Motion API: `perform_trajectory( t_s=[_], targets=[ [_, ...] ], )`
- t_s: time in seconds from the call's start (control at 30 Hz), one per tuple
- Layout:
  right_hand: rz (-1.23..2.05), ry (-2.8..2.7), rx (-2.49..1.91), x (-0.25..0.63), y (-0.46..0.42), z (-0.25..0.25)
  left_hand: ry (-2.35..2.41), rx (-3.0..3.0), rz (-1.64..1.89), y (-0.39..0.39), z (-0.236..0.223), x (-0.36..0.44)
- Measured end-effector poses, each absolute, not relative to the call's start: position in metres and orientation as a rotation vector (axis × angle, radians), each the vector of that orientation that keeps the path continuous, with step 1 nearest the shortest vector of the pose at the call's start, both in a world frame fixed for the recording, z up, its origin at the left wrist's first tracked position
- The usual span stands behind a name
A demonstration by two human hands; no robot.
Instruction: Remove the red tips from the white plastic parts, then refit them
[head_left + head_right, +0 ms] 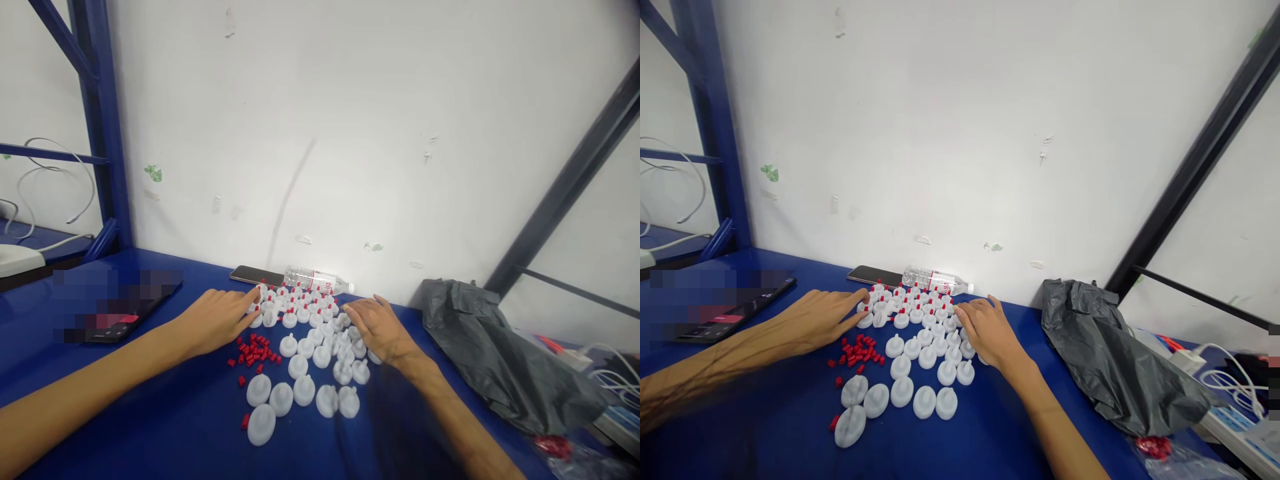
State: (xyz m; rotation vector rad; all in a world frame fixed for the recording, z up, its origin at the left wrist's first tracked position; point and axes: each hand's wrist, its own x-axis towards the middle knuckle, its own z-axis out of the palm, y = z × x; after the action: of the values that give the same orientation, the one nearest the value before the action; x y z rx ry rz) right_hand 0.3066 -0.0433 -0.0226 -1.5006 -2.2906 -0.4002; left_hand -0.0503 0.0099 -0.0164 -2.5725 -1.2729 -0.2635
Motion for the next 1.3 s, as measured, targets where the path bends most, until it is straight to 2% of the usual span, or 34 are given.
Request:
perform_trajectory(
  t_s=[0.2,0.37,0.5,0.67,0.83,1.0,1.1,1.2,1.3],
  targets=[
    [-0.448,-2.262,-1.281,0.289,-0.051,-0.015,-1.202,-2.587,-0.307,0.006,-0.014,-0.048],
    [-0.437,-2.191,-0.991,0.247,-0.072,-0.014,-1.162,-2.765,-0.722,-0.015,-0.001,-0.038],
    [-0.358,-2.266,-0.912,0.214,-0.088,-0.018,-0.954,-3.034,-0.999,-0.036,-0.008,-0.026],
    [-0.346,-2.233,-0.797,0.203,-0.094,-0.023,-0.726,-2.919,-0.951,-0.049,-0.018,-0.020],
    [-0.383,-2.252,-0.813,0.207,-0.092,-0.020,-0.562,-2.692,-0.711,-0.047,-0.017,-0.020],
    [-0.455,-2.286,-0.837,0.208,-0.089,-0.015,-0.617,-2.817,-0.642,-0.044,-0.019,-0.016],
    [-0.576,-2.241,-0.830,0.213,-0.082,-0.013,-0.742,-2.942,-0.746,-0.041,-0.018,-0.016],
    [-0.730,-2.210,-0.872,0.238,-0.071,-0.011,-0.887,-2.975,-0.997,-0.036,-0.011,-0.023],
    [-0.739,-1.986,-1.144,0.282,-0.056,-0.007,-0.922,-2.846,-1.159,-0.029,0.001,-0.037]
  ],
)
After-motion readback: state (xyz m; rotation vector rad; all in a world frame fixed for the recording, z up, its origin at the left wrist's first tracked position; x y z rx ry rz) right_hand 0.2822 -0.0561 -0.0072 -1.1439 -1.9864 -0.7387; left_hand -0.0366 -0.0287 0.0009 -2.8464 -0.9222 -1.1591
